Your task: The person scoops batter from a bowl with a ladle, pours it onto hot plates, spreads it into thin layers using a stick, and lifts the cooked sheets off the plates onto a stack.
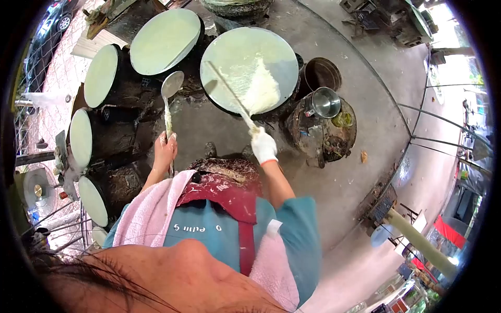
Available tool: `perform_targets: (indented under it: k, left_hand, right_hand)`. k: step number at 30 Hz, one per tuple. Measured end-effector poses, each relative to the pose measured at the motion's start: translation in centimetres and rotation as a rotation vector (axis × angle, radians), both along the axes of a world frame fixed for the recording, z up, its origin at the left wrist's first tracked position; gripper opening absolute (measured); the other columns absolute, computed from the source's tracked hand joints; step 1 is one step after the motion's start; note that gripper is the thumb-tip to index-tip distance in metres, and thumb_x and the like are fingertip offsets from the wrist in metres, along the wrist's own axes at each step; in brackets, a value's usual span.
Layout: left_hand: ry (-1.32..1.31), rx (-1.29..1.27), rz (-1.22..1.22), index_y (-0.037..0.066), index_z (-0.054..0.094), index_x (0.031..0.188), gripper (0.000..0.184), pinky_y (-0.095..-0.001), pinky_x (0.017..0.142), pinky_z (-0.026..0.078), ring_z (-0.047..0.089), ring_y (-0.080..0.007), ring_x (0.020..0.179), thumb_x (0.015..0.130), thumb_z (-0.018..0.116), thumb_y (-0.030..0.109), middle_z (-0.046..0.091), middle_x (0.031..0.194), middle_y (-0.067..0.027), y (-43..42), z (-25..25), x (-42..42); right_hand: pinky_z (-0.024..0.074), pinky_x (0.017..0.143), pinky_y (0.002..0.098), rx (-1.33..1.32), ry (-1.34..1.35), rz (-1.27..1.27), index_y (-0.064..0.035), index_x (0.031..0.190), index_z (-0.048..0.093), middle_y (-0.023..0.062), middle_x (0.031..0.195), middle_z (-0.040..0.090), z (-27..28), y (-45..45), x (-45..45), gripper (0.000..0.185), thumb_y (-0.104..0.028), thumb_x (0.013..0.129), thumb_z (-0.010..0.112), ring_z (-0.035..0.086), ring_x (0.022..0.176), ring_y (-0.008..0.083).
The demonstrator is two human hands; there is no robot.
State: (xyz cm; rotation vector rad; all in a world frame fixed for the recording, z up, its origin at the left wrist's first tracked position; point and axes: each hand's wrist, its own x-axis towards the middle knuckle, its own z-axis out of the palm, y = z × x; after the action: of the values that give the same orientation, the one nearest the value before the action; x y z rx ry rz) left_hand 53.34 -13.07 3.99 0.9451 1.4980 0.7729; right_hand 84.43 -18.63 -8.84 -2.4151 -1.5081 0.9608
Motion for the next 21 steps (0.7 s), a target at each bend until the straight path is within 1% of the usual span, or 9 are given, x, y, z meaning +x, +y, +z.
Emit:
perform_targets:
  k: [2, 6, 8, 10, 12, 13, 14, 20, 21]
  left_hand:
    - [0.045, 0.027, -0.002, 0.009, 0.043, 0.080, 0.017, -0.0226, 0.037, 0.028, 0.037, -0.0051, 0.040, 0.094, 0.053, 0.012, 0.041, 0.056, 0.0041, -0.3, -0.3, 0.2]
    - [0.069, -0.001, 0.003, 0.009, 0.043, 0.080, 0.017, -0.0224, 0.037, 0.028, 0.037, -0.0052, 0.040, 0.094, 0.052, 0.012, 0.041, 0.056, 0.0039, -0.5, -0.2, 1.6]
    - [0.052, -0.030, 0.008, 0.009, 0.043, 0.080, 0.017, -0.0222, 0.037, 0.029, 0.037, -0.0052, 0.041, 0.094, 0.052, 0.012, 0.041, 0.057, 0.0039, -0.3, -0.3, 2.3]
    - [0.093, -0.038, -0.027, 0.010, 0.044, 0.080, 0.016, -0.0217, 0.038, 0.029, 0.038, -0.0050, 0.043, 0.093, 0.053, 0.012, 0.041, 0.058, 0.0044, -0.1, 0.7, 3.1]
    - [0.081, -0.034, -0.031, 0.010, 0.044, 0.081, 0.016, -0.0215, 0.038, 0.029, 0.038, -0.0049, 0.043, 0.093, 0.053, 0.012, 0.041, 0.058, 0.0047, 0.0, 0.8, 3.3]
    - [0.063, -0.051, -0.008, 0.010, 0.045, 0.081, 0.015, -0.0212, 0.038, 0.029, 0.038, -0.0047, 0.043, 0.094, 0.053, 0.012, 0.042, 0.058, 0.0050, 0.0, 0.6, 3.4]
    - [0.051, -0.056, -0.006, 0.010, 0.045, 0.082, 0.014, -0.0211, 0.038, 0.029, 0.037, -0.0047, 0.043, 0.094, 0.052, 0.012, 0.042, 0.058, 0.0051, -0.2, 0.5, 3.3]
    - [0.160, -0.054, 0.009, 0.008, 0.046, 0.083, 0.013, -0.0218, 0.037, 0.029, 0.038, -0.0054, 0.041, 0.094, 0.052, 0.012, 0.043, 0.057, 0.0043, -1.1, 0.4, 3.7]
    - [0.148, -0.065, 0.030, 0.008, 0.047, 0.082, 0.014, -0.0221, 0.037, 0.029, 0.039, -0.0057, 0.041, 0.094, 0.053, 0.012, 0.043, 0.058, 0.0040, -1.3, 0.4, 3.9]
  right_hand:
    - [0.0484, 0.069, 0.0537, -0.004, -0.067, -0.115, -0.0080, 0.110, 0.047, 0.0238, 0.083, 0.066, -0.8, 0.2, 3.6, 0.034, -0.037, 0.093, 0.042, 0.064, 0.077, 0.0422]
    - [0.0507, 0.069, 0.0510, 0.200, -0.132, -0.215, -0.0030, 0.100, 0.055, 0.0251, 0.084, 0.065, -1.4, 5.8, 9.3, 0.035, -0.034, 0.094, 0.042, 0.063, 0.080, 0.0430]
    - [0.0491, 0.073, 0.0521, 0.313, 0.111, -0.262, -0.0039, 0.099, 0.061, 0.0267, 0.089, 0.064, -2.7, 6.4, 9.1, 0.033, -0.031, 0.092, 0.045, 0.063, 0.084, 0.0429]
    - [0.0483, 0.074, 0.0525, 0.376, 0.153, -0.104, -0.0078, 0.115, 0.059, 0.0277, 0.087, 0.064, -5.4, 2.7, 7.3, 0.039, -0.035, 0.091, 0.045, 0.063, 0.083, 0.0434]
    - [0.0486, 0.074, 0.0519, 0.015, 0.060, -0.001, -0.0110, 0.134, 0.046, 0.0277, 0.085, 0.064, 0.3, 0.2, 5.9, 0.051, -0.038, 0.091, 0.044, 0.063, 0.081, 0.0433]
    - [0.0468, 0.062, 0.0546, 0.143, -0.006, -0.004, -0.0156, 0.136, 0.045, 0.0263, 0.074, 0.062, -3.5, -1.1, 7.1, 0.046, -0.034, 0.095, 0.040, 0.062, 0.069, 0.0452]
    - [0.0471, 0.064, 0.0544, 0.115, -0.002, -0.105, -0.0167, 0.136, 0.045, 0.0275, 0.077, 0.063, -3.0, -0.5, 8.4, 0.046, -0.036, 0.095, 0.039, 0.062, 0.073, 0.0448]
    - [0.0510, 0.071, 0.0474, 0.093, -0.333, -0.043, -0.0132, 0.141, 0.037, 0.0202, 0.091, 0.066, -1.4, 14.2, 17.3, 0.055, -0.039, 0.092, 0.044, 0.066, 0.083, 0.0369]
    - [0.0514, 0.071, 0.0470, 0.154, -0.361, -0.072, -0.0131, 0.138, 0.041, 0.0186, 0.091, 0.066, -1.3, 16.8, 17.8, 0.054, -0.040, 0.091, 0.045, 0.066, 0.083, 0.0358]
